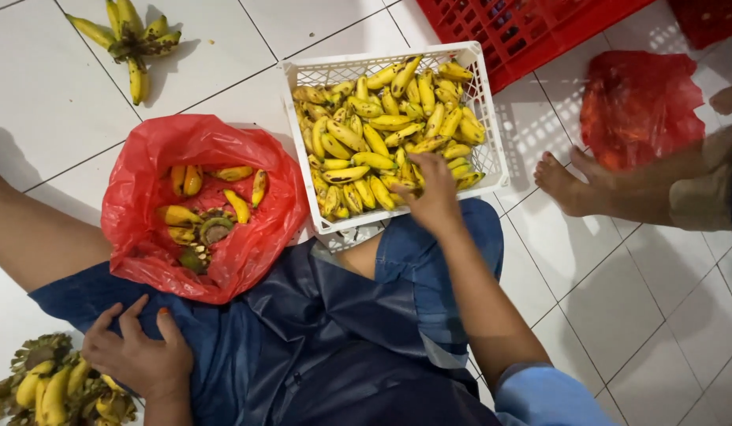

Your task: Sorting, trimming, and cleaning bananas from a plastic crate into a red bag while sitting on the floor.

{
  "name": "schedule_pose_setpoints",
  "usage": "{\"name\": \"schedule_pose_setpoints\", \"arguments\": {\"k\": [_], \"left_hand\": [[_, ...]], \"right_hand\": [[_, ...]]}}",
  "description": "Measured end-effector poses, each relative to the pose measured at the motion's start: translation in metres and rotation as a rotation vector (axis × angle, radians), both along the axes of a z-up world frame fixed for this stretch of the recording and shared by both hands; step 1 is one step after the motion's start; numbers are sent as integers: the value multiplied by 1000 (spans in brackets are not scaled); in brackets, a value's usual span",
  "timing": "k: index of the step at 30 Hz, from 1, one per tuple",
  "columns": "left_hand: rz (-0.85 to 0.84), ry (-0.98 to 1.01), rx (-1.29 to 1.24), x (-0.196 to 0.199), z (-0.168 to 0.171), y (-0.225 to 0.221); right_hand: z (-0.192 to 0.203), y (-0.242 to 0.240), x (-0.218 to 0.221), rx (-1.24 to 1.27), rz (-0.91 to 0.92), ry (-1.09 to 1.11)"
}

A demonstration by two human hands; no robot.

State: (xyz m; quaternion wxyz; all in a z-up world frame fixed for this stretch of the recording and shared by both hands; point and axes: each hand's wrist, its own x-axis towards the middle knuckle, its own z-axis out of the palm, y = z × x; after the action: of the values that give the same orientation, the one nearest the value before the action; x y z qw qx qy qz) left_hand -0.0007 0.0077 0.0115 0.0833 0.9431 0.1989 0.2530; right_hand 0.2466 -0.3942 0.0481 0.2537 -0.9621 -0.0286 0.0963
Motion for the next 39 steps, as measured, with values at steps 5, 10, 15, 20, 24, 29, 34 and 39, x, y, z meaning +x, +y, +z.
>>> {"name": "schedule_pose_setpoints", "arguments": {"k": [5, 10, 15, 20, 24, 29, 34, 39], "left_hand": [[0, -10, -7, 1, 3, -4], [-15, -14, -22, 0, 5, -3], [25, 11, -34, -3, -3, -2], [6, -5, -28, -2, -3, -1], [-8, -3, -9, -3, -3, 0], [-45, -33, -1, -1, 1, -1], [-33, -22, 17, -1, -1, -1], [-6, -35, 28, 1, 3, -6]], "right_hand": [[-24, 8, -10, -68, 143, -56], [-12, 3, 8, -37, 176, 24], [-12, -1, 8, -148, 360, 95], [-11, 14, 11, -274, 313, 185], [-1, 16, 21, -304, 340, 269], [37, 7, 47, -51, 246, 439], [90, 10, 70, 135, -48, 452], [107, -20, 77, 342, -214, 259]]}}
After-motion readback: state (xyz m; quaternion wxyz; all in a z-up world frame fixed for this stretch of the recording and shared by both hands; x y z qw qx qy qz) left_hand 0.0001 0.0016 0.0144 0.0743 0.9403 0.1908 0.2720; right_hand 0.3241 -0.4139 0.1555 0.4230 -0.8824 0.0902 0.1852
